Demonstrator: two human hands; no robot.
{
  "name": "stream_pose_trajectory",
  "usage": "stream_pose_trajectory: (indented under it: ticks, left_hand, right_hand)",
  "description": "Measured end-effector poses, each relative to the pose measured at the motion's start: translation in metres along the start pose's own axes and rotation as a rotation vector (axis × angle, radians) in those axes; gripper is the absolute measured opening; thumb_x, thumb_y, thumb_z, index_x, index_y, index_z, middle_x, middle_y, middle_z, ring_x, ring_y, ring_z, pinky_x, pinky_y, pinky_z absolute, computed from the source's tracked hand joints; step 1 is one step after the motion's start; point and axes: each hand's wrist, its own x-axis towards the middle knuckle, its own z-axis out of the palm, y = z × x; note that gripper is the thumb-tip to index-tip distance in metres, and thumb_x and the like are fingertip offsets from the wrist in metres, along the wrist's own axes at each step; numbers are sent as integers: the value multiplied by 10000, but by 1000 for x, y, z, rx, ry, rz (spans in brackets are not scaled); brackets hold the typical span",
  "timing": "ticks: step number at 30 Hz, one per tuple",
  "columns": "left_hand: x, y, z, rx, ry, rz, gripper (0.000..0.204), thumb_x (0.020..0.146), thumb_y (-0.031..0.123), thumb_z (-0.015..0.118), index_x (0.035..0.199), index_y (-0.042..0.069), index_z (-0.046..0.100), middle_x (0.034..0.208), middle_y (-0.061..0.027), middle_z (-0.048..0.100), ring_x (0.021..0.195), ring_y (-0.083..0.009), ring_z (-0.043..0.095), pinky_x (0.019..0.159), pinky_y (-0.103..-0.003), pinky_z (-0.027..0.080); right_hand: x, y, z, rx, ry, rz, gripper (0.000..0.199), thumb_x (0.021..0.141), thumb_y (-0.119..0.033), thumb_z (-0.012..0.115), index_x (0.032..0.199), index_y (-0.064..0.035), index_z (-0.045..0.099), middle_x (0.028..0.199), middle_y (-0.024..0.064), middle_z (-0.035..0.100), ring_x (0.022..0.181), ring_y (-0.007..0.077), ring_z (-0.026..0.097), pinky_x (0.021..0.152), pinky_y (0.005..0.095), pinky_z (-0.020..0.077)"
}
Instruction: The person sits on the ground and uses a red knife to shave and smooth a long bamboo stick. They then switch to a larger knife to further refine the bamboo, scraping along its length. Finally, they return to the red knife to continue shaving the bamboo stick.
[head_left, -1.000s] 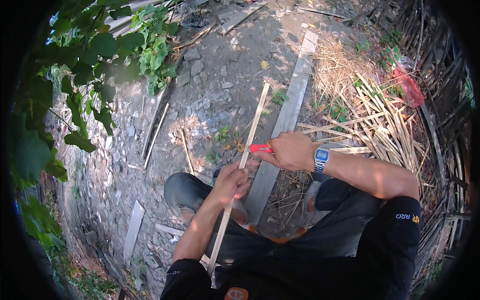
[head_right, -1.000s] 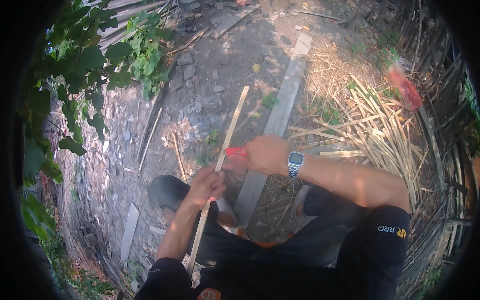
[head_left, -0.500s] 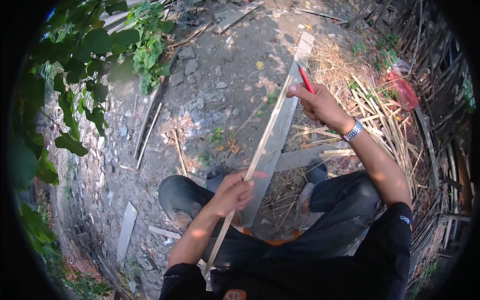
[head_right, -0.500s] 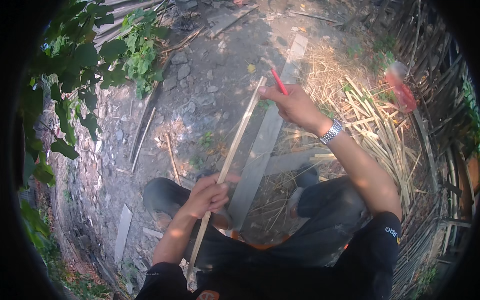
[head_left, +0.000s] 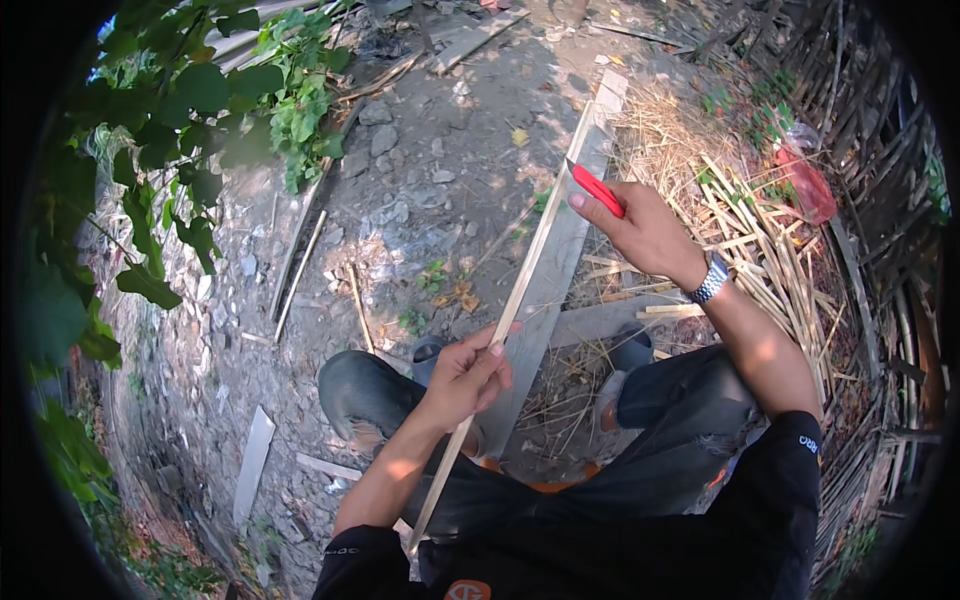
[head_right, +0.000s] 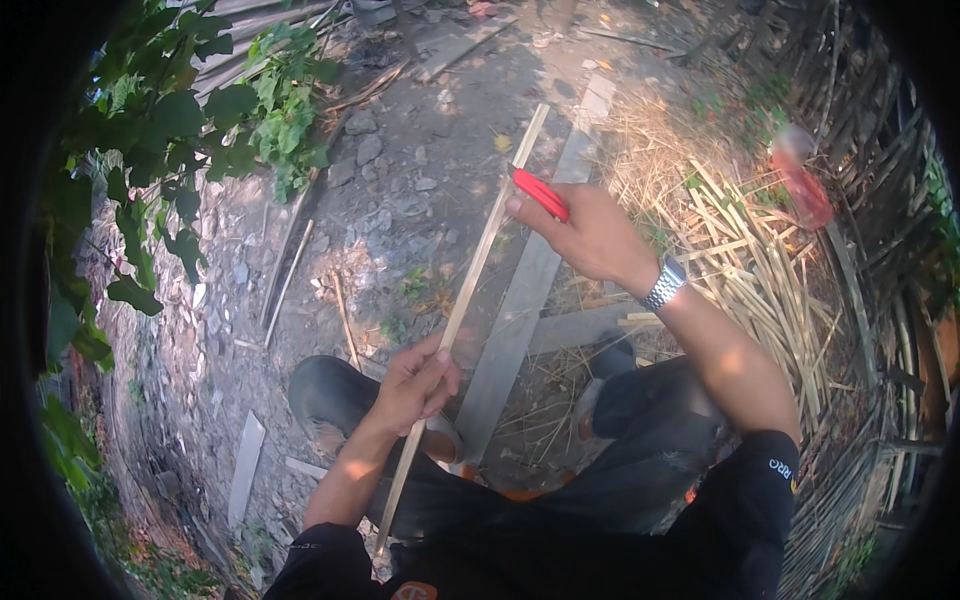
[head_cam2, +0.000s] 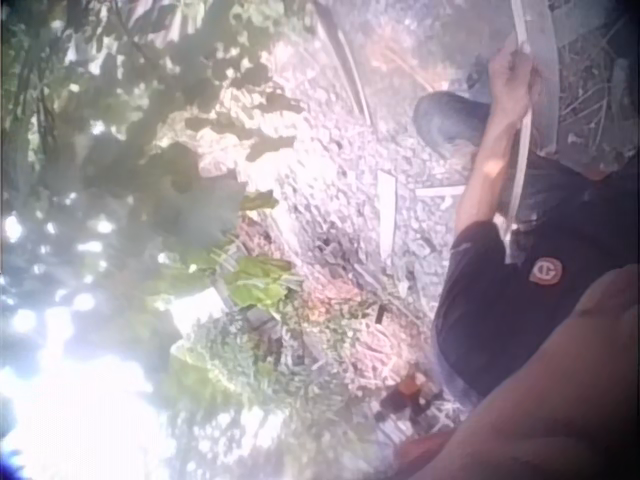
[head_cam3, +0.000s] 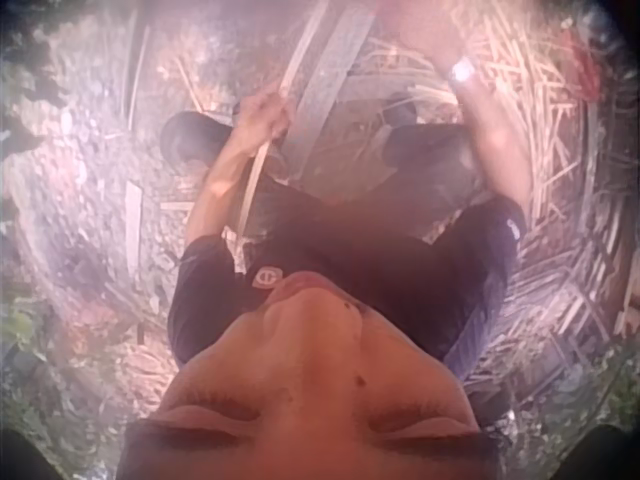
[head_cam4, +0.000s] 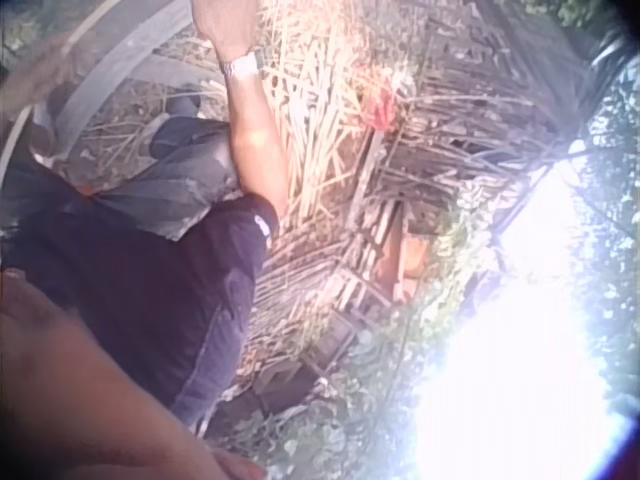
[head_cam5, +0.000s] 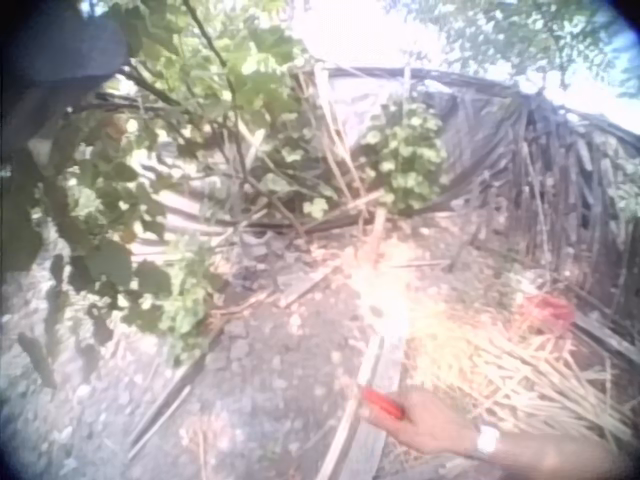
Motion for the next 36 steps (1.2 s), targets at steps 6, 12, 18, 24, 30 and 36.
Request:
stream_pose_trajectory:
  ticks: [6, 12, 18, 24, 30, 36]
  left_hand:
    - [7, 9, 3, -108, 37, 19, 314, 1089, 230, 463, 1330, 44, 539, 659, 30, 439, 437, -29, 337, 393, -205, 274]
    - [7, 7, -1, -132, 156, -60, 255, 1081, 249, 489, 1238, 58, 553, 653, 56, 388, 467, -31, 337, 399, -213, 271]
    - [14, 23, 0, -140, 172, -47, 297, 1074, 218, 502, 1311, 44, 547, 650, 61, 379, 478, -32, 346, 405, -209, 277]
    - [-15, 9, -2, -35, 29, -94, 400, 1080, 187, 476, 1444, 20, 483, 605, 62, 382, 465, -35, 355, 418, -221, 280]
    - [-7, 3, 9, 107, -60, -34, 391, 1082, 168, 460, 1435, 7, 510, 558, 61, 385, 442, -33, 338, 432, -219, 288]
    - [-23, -2, -10, 73, -71, -54, 396, 1084, 186, 477, 1449, 37, 514, 578, 51, 420, 444, -39, 349, 432, -222, 301]
  right_hand:
    - [-52, -31, 50, -285, -325, -221, 635, 1010, -545, 483, 776, 8, 691, 570, 218, 589, 591, 416, 635, 593, 511, 492]
    - [-48, -38, 71, -367, -451, -198, 623, 982, -576, 494, 840, -20, 737, 711, 240, 682, 722, 417, 700, 666, 504, 556]
    - [-32, -19, 79, -469, -316, -252, 647, 977, -616, 493, 820, -32, 725, 609, 217, 630, 629, 405, 673, 598, 500, 523]
    - [33, 45, 9, -356, 86, 39, 748, 994, -623, 470, 687, 37, 644, 570, 257, 564, 571, 435, 603, 595, 515, 477]
    - [54, 112, -34, -369, 305, 261, 801, 1007, -644, 386, 741, 58, 663, 656, 288, 618, 705, 452, 665, 682, 504, 513]
    - [27, 184, -54, -331, 420, 362, 849, 978, -688, 405, 652, 60, 639, 653, 292, 607, 722, 388, 671, 720, 495, 487]
